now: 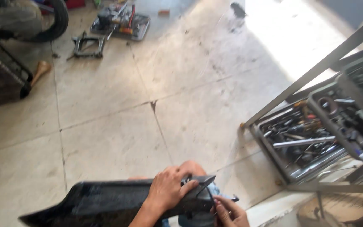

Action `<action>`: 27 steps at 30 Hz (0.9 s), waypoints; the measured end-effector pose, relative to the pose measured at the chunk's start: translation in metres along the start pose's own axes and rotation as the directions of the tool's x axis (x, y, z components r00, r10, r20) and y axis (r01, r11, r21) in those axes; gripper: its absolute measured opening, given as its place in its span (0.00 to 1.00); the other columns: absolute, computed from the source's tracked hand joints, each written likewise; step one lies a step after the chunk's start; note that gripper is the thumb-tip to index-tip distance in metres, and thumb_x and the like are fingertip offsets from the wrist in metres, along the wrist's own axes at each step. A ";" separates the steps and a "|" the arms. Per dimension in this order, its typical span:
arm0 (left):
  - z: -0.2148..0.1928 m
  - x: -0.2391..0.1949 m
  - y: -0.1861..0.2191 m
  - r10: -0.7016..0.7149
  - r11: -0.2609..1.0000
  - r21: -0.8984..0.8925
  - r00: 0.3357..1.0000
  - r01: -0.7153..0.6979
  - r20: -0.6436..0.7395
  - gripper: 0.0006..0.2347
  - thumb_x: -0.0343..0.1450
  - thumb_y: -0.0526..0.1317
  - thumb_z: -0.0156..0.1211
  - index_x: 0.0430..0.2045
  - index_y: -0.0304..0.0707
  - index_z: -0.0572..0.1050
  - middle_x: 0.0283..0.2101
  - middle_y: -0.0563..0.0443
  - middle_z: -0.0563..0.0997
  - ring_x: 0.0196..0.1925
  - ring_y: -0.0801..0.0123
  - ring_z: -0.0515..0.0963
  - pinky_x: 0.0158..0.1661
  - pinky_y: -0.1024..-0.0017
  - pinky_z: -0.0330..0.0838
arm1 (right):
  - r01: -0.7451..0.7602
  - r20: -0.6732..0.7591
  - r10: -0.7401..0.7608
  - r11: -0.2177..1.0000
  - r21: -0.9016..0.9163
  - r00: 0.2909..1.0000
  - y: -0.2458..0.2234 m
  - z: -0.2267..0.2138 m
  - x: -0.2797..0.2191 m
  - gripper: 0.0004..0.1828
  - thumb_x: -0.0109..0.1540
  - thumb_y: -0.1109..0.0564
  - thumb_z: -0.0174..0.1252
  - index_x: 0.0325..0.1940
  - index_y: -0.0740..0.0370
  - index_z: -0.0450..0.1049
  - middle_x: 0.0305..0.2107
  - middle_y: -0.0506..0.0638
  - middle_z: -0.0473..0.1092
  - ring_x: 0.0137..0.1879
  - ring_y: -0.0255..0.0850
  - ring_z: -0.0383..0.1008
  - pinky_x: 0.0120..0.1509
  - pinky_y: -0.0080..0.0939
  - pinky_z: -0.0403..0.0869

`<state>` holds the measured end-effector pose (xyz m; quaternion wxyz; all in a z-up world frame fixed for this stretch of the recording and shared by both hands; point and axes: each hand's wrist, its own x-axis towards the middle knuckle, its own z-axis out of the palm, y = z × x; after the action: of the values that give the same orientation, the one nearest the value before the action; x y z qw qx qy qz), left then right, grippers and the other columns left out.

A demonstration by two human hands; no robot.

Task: The person sits on the floor and scrapes a black plastic motorcycle mudguard using a utility knife. They hold the mudguard on their lap and use the knife to remove material from the surface.

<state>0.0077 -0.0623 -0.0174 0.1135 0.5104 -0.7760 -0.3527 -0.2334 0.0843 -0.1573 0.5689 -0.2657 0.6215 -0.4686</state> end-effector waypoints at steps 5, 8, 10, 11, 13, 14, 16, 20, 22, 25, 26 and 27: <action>0.009 -0.006 -0.007 0.107 0.994 0.002 0.987 -0.108 -0.119 0.14 0.70 0.52 0.59 0.39 0.46 0.83 0.36 0.46 0.83 0.42 0.54 0.81 0.41 0.57 0.75 | -0.021 -0.014 0.020 0.990 -0.140 1.000 0.012 -0.004 0.019 0.19 0.61 0.53 0.63 0.52 0.66 0.83 0.26 0.57 0.80 0.26 0.35 0.74 0.32 0.34 0.72; 0.017 -0.001 -0.015 0.145 0.988 0.076 0.981 -0.136 -0.126 0.12 0.72 0.49 0.57 0.36 0.44 0.82 0.37 0.48 0.82 0.41 0.56 0.82 0.40 0.60 0.77 | -0.019 0.004 0.020 0.971 -0.239 1.000 -0.006 0.008 0.017 0.21 0.60 0.51 0.64 0.52 0.65 0.82 0.26 0.56 0.81 0.27 0.34 0.76 0.33 0.34 0.73; 0.019 0.005 -0.025 -0.002 0.991 0.135 1.000 0.003 -0.008 0.11 0.76 0.49 0.54 0.38 0.47 0.82 0.36 0.49 0.81 0.39 0.57 0.83 0.41 0.61 0.78 | -0.004 0.012 0.008 0.954 -0.300 1.000 -0.022 0.016 0.011 0.22 0.59 0.49 0.65 0.52 0.64 0.82 0.27 0.55 0.82 0.27 0.33 0.77 0.33 0.33 0.73; 0.015 0.013 -0.034 0.014 0.985 0.170 0.994 0.005 -0.108 0.11 0.73 0.43 0.54 0.44 0.48 0.81 0.36 0.48 0.81 0.38 0.54 0.83 0.39 0.60 0.78 | 0.008 0.017 -0.003 0.944 -0.331 1.000 -0.030 0.021 0.008 0.23 0.59 0.48 0.65 0.52 0.64 0.82 0.27 0.54 0.83 0.26 0.33 0.78 0.33 0.33 0.74; 0.008 0.021 -0.053 0.062 0.982 0.188 0.948 -0.002 -0.311 0.15 0.69 0.36 0.53 0.49 0.45 0.80 0.36 0.45 0.81 0.35 0.50 0.83 0.36 0.57 0.77 | 0.026 0.022 -0.019 0.927 -0.374 1.000 -0.043 0.025 0.000 0.23 0.59 0.47 0.65 0.52 0.64 0.82 0.27 0.54 0.83 0.26 0.33 0.78 0.32 0.32 0.73; 0.004 0.025 -0.063 0.091 0.984 0.175 0.905 -0.018 -0.415 0.15 0.68 0.36 0.53 0.48 0.41 0.80 0.36 0.43 0.81 0.35 0.49 0.83 0.34 0.56 0.77 | 0.036 0.022 -0.030 0.922 -0.387 0.999 -0.046 0.027 -0.002 0.23 0.58 0.47 0.66 0.51 0.64 0.83 0.27 0.54 0.83 0.25 0.33 0.77 0.31 0.33 0.72; -0.002 0.026 -0.076 -0.008 0.986 0.147 0.914 0.073 -0.405 0.13 0.69 0.43 0.55 0.40 0.38 0.82 0.37 0.44 0.82 0.36 0.49 0.83 0.36 0.55 0.76 | 0.056 0.025 -0.050 0.910 -0.411 0.998 -0.051 0.031 -0.004 0.23 0.58 0.46 0.66 0.51 0.64 0.83 0.26 0.54 0.83 0.24 0.33 0.76 0.30 0.33 0.71; -0.016 0.022 -0.098 -0.326 0.945 0.020 0.935 0.327 0.141 0.23 0.72 0.61 0.53 0.34 0.42 0.86 0.37 0.43 0.86 0.41 0.54 0.86 0.45 0.59 0.77 | 0.114 0.045 -0.105 0.884 -0.453 0.993 -0.054 0.030 -0.002 0.23 0.58 0.47 0.66 0.53 0.63 0.81 0.26 0.55 0.81 0.25 0.32 0.77 0.30 0.32 0.71; -0.021 0.019 -0.100 -0.271 0.951 -0.053 0.905 0.304 0.329 0.24 0.68 0.63 0.57 0.41 0.44 0.85 0.40 0.43 0.87 0.43 0.56 0.86 0.47 0.62 0.78 | 0.148 0.059 -0.136 0.874 -0.463 0.989 -0.055 0.030 -0.001 0.23 0.59 0.48 0.65 0.54 0.62 0.80 0.27 0.54 0.81 0.26 0.32 0.78 0.30 0.32 0.72; -0.032 0.010 -0.087 -0.173 0.978 -0.046 0.907 0.205 0.384 0.27 0.58 0.62 0.68 0.46 0.49 0.81 0.45 0.47 0.86 0.50 0.58 0.85 0.51 0.64 0.77 | 0.164 0.079 -0.144 0.872 -0.462 0.986 -0.063 0.035 0.000 0.22 0.59 0.51 0.65 0.56 0.59 0.79 0.27 0.54 0.82 0.26 0.32 0.79 0.30 0.33 0.75; -0.034 0.006 -0.076 -0.186 0.979 -0.016 0.914 0.205 0.361 0.28 0.57 0.64 0.69 0.46 0.50 0.81 0.45 0.48 0.85 0.51 0.59 0.84 0.52 0.64 0.76 | 0.156 0.091 -0.128 0.874 -0.460 0.988 -0.067 0.035 0.001 0.21 0.59 0.53 0.64 0.56 0.59 0.78 0.27 0.54 0.81 0.26 0.33 0.79 0.30 0.34 0.75; -0.037 0.003 -0.064 -0.198 0.979 0.015 0.920 0.205 0.338 0.29 0.55 0.65 0.69 0.45 0.51 0.81 0.45 0.48 0.85 0.52 0.59 0.83 0.52 0.63 0.75 | 0.147 0.103 -0.112 0.876 -0.459 0.988 -0.072 0.035 0.001 0.21 0.59 0.54 0.64 0.56 0.58 0.77 0.27 0.54 0.81 0.26 0.33 0.79 0.29 0.34 0.75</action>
<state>0.0715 -0.0950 -0.0336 -0.0528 0.5183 -0.7235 -0.4529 -0.2148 0.0435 -0.0915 0.4782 -0.4521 0.6752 -0.3333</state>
